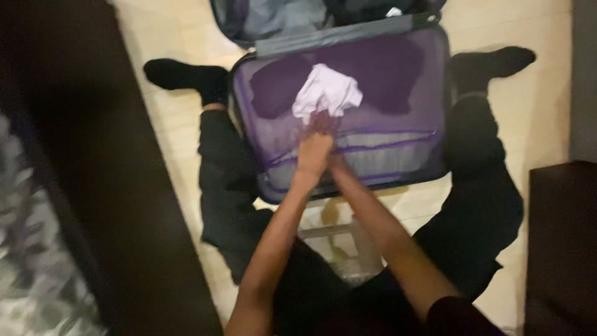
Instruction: Packing clothes into a suitcase.
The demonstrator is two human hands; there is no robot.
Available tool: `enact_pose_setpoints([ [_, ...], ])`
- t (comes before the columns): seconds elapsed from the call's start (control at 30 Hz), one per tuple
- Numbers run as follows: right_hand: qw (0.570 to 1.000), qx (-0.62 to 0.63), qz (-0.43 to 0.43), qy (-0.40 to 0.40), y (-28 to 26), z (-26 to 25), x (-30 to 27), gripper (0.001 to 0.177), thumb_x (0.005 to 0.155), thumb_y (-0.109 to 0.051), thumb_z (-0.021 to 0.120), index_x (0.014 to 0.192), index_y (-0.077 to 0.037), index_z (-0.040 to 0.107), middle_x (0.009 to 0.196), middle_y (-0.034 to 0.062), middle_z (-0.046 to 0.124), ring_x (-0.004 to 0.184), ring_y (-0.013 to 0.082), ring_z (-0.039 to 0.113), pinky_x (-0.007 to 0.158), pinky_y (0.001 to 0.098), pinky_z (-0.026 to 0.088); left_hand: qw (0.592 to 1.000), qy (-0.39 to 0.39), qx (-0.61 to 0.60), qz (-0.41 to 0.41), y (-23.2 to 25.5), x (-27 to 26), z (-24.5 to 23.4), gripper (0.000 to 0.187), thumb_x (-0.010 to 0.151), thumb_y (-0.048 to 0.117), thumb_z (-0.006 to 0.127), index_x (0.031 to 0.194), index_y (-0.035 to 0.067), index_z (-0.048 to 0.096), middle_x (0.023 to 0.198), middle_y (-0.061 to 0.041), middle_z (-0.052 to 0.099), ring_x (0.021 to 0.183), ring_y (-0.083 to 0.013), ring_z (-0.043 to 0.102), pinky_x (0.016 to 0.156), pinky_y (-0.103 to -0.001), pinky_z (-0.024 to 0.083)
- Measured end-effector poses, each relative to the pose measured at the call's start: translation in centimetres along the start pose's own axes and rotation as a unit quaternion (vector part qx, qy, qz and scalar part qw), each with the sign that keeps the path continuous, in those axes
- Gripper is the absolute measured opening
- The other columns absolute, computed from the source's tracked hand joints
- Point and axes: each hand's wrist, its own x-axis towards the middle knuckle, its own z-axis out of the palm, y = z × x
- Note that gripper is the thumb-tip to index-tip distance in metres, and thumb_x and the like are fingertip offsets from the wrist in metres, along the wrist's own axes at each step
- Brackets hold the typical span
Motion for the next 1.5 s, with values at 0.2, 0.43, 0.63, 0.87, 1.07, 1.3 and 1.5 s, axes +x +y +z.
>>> enact_pose_setpoints([
  [0.2,0.958,-0.271,-0.031,-0.086,-1.9,-10.9,-5.7,0.107,0.086,-0.063,0.06,0.162,-0.007,0.012,0.169,0.0163,0.011,0.156,0.0318,0.009,0.124,0.0521,0.004,0.992,-0.109,-0.052,-0.028,1.4,-5.1,-2.5,0.033,0.083,0.026,0.072,0.108,0.004,0.072,0.109,-0.021,0.074,0.101,-0.0392,0.073,0.089,-0.057,0.055],
  [0.43,0.968,-0.063,-0.154,0.19,1.6,-4.4,-12.4,0.08,0.104,-0.048,0.056,0.163,-0.007,0.021,0.168,0.0139,0.025,0.155,0.0342,0.02,0.125,0.0532,0.014,0.977,-0.2,-0.025,-0.076,-0.5,-8.9,4.2,0.044,0.083,0.036,0.073,0.118,0.008,0.073,0.117,-0.02,0.073,0.104,-0.0384,0.072,0.088,-0.055,0.057],
  [0.63,0.994,-0.02,-0.086,0.061,1.5,-4.6,-11.1,0.098,0.092,-0.056,0.064,0.16,-0.009,0.012,0.168,0.0098,0.015,0.155,0.0301,0.013,0.124,0.0523,0.011,0.964,-0.241,-0.038,-0.104,0.8,-10.7,0.8,0.05,0.085,0.037,0.071,0.131,0.019,0.063,0.128,-0.015,0.066,0.116,-0.0377,0.063,0.099,-0.056,0.047],
  [0.87,0.997,0.008,-0.043,0.064,2.2,-3.7,-12.1,0.094,0.093,-0.059,0.061,0.164,-0.018,0.015,0.171,0.0039,0.018,0.157,0.0269,0.017,0.12,0.0618,0.02,0.973,0.141,-0.182,0.002,-4.4,-20.1,-16.4,0.035,0.09,0.033,0.073,0.111,0.006,0.069,0.109,-0.017,0.07,0.105,-0.0378,0.067,0.089,-0.048,0.054],
  [1.07,0.999,-0.009,0.0,0.04,0.7,-3.9,-12.5,0.093,0.093,-0.06,0.061,0.163,-0.019,0.015,0.172,0.0033,0.014,0.158,0.0286,0.013,0.12,0.0654,0.02,0.907,0.281,-0.274,-0.15,-17.3,-27.5,-25.3,0.031,0.092,0.024,0.074,0.114,0.004,0.067,0.108,-0.012,0.071,0.096,-0.0241,0.069,0.081,-0.039,0.057],
  [1.3,0.999,-0.054,0.002,0.0,2.0,-0.6,-9.1,0.117,0.085,-0.074,0.065,0.162,-0.007,0.009,0.171,0.0146,0.006,0.158,0.0358,0.005,0.123,0.0606,0.016,0.808,0.462,-0.288,-0.225,-36.4,-24.5,-31.9,0.023,0.102,0.018,0.068,0.117,0.0,0.066,0.107,-0.011,0.076,0.1,-0.019,0.075,0.091,-0.032,0.059],
  [1.5,0.975,-0.22,-0.024,-0.036,4.2,3.9,-6.8,0.138,0.078,-0.091,0.058,0.165,-0.001,0.002,0.173,0.0218,0.001,0.158,0.0432,0.002,0.123,0.0553,0.016,0.773,0.563,-0.066,-0.284,-42.5,-18.4,-39.3,0.034,0.101,0.019,0.067,0.129,-0.001,0.061,0.125,-0.018,0.065,0.114,-0.0322,0.064,0.1,-0.049,0.055],
])
